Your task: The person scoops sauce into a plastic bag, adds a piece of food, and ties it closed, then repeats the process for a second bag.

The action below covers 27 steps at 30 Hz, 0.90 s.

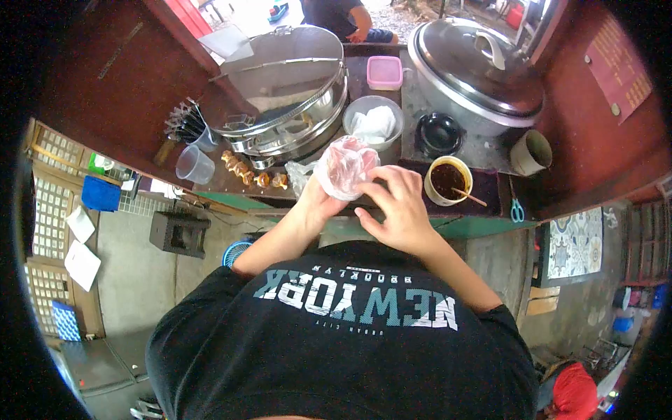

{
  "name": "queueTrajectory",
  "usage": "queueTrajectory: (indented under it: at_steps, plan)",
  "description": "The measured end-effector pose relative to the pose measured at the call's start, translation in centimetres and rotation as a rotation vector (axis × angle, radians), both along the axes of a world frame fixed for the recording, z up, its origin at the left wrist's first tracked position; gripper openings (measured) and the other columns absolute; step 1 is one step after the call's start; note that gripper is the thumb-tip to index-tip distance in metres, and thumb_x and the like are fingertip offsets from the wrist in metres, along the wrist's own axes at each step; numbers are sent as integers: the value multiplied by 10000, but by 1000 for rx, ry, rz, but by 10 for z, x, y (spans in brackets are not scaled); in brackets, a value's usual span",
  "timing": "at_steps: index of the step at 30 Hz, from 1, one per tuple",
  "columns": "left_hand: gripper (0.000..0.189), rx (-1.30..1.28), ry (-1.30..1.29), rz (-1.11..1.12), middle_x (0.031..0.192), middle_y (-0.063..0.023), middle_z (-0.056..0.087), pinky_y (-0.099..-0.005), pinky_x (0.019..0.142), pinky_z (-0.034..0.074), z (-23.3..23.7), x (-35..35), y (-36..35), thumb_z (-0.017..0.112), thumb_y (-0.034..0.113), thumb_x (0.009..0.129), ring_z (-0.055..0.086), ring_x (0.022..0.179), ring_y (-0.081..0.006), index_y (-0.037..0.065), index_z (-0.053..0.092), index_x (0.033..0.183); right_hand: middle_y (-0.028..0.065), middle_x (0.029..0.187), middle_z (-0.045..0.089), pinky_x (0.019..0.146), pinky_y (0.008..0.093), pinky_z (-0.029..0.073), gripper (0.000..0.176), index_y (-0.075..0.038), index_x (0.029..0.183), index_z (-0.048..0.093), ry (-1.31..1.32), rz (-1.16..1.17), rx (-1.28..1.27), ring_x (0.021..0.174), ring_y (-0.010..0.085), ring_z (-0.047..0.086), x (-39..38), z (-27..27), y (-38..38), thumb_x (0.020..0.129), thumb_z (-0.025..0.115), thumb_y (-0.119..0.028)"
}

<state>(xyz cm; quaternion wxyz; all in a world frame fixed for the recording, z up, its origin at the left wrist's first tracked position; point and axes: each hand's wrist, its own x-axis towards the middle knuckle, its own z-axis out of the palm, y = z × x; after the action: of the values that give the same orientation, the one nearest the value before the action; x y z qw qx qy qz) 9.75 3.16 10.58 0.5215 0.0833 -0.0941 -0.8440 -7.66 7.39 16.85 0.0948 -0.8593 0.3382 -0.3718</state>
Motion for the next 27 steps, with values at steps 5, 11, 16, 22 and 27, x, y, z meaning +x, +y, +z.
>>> queueTrajectory:
  at_steps: [5,11,16,22,27]
  plan:
    - [316,24,-110,72,1106,-104,597,-410,886,489,0,-1,-4,540,261,895,576,1035,-263,84,534,1157,93,1043,520,816,388,373,276,-91,973,610,-57,-13,57,976,284,498,1,-17,0,705,677,-113]
    - [435,-168,-347,-50,1051,-79,617,-328,843,508,-4,-4,5,729,159,761,610,949,-191,37,553,1140,117,925,622,744,381,455,147,-36,895,628,-228,-118,105,814,281,585,1,-3,-15,751,600,-27]
    - [460,-301,-463,-67,1067,-81,614,-291,840,495,-12,-18,5,762,140,723,597,948,-159,21,564,1120,91,971,646,799,379,425,128,-29,826,639,106,-140,100,908,252,574,-2,-15,-15,707,606,-61]
    - [456,-226,-462,-134,1095,-83,604,-305,864,484,-18,-28,8,755,183,737,585,993,-174,28,561,1120,81,1009,635,841,380,373,161,-41,870,613,294,-202,150,992,234,534,-10,-25,-6,714,591,-72]
    - [365,-103,-245,-256,1115,-70,592,-342,890,482,-44,-39,-5,664,223,819,579,1023,-211,59,559,1127,107,1031,622,878,391,358,219,-47,947,607,149,-228,186,1029,256,520,-20,-35,-2,731,577,-68]
